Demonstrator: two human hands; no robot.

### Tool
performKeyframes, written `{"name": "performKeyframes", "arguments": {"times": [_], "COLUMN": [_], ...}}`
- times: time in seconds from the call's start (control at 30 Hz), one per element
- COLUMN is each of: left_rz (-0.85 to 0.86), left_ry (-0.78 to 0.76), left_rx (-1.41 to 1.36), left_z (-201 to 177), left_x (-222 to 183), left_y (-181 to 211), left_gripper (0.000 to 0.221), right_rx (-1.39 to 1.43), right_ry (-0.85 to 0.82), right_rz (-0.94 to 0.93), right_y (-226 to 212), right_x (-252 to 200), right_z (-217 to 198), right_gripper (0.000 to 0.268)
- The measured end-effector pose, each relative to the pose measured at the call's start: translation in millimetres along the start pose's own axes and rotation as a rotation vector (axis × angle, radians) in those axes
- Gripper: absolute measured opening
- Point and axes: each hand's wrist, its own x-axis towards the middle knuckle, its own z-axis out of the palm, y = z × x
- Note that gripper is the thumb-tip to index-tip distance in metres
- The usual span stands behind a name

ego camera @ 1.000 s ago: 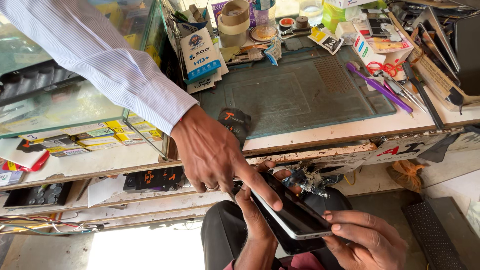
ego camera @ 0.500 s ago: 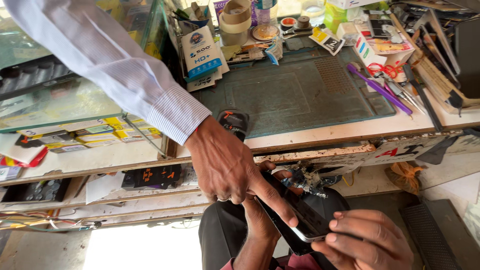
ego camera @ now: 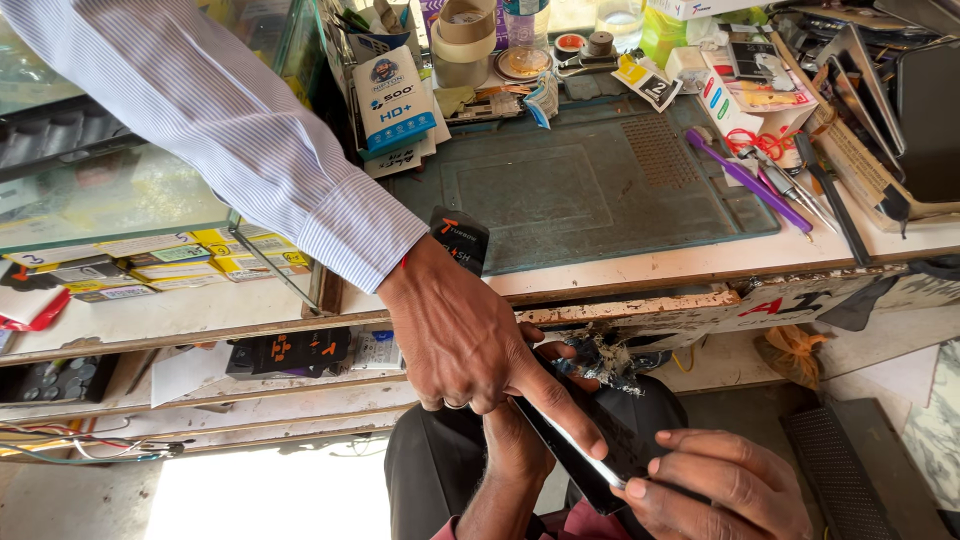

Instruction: The person cleans a smartphone's back and camera area with a spray and a card, then wipes the surface with a cloth. They handle a phone case and a second phone, placing them on the workbench.

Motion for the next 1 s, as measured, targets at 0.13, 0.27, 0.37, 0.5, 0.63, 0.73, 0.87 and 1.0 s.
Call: {"name": "performKeyframes", "arguments": {"times": [0.13, 0.27, 0.37, 0.5, 0.63, 0.73, 0.87, 1.0], "left_rz": [0.039, -0.010, -0.027, 0.018, 0.122, 0.112, 0.128, 0.119], "left_ry": [-0.064, -0.065, -0.106, -0.164, -0.109, -0.130, -0.144, -0.137], "left_rx": [-0.037, -0.092, -0.126, -0.088, -0.141, -0.162, -0.142, -0.149], "left_z": [-7.3, -12.5, -10.5, -3.7, 7.4, 9.0, 4.0, -0.7], "left_x": [2.3, 2.5, 2.7, 2.6, 2.1, 1.5, 2.0, 2.3], "left_y": [-8.3, -10.7, -6.5, -0.2, 0.8, 3.0, 1.2, -2.0], "left_gripper": [0.093, 0.079, 0.071, 0.070, 0.058, 0.057, 0.057, 0.062], "right_rx": [0.002, 0.038, 0.033, 0.038, 0.041, 0.045, 0.050, 0.034], "right_ry": [-0.018, -0.012, -0.028, -0.033, -0.015, 0.000, 0.019, -0.012], "right_rz": [-0.011, -0.034, -0.045, -0.014, -0.030, -0.043, -0.018, -0.021], "right_y": [-0.8, -1.8, -1.9, -6.2, -6.8, -7.5, -10.3, -11.6], "right_x": [-2.9, -2.0, -2.2, -5.8, -7.5, -7.8, -10.0, -9.6], "right_z": [1.1, 3.2, 2.7, 3.6, 5.5, 9.5, 14.0, 11.3], "right_gripper": [0.024, 0.023, 0.023, 0.023, 0.024, 0.022, 0.018, 0.019]}}
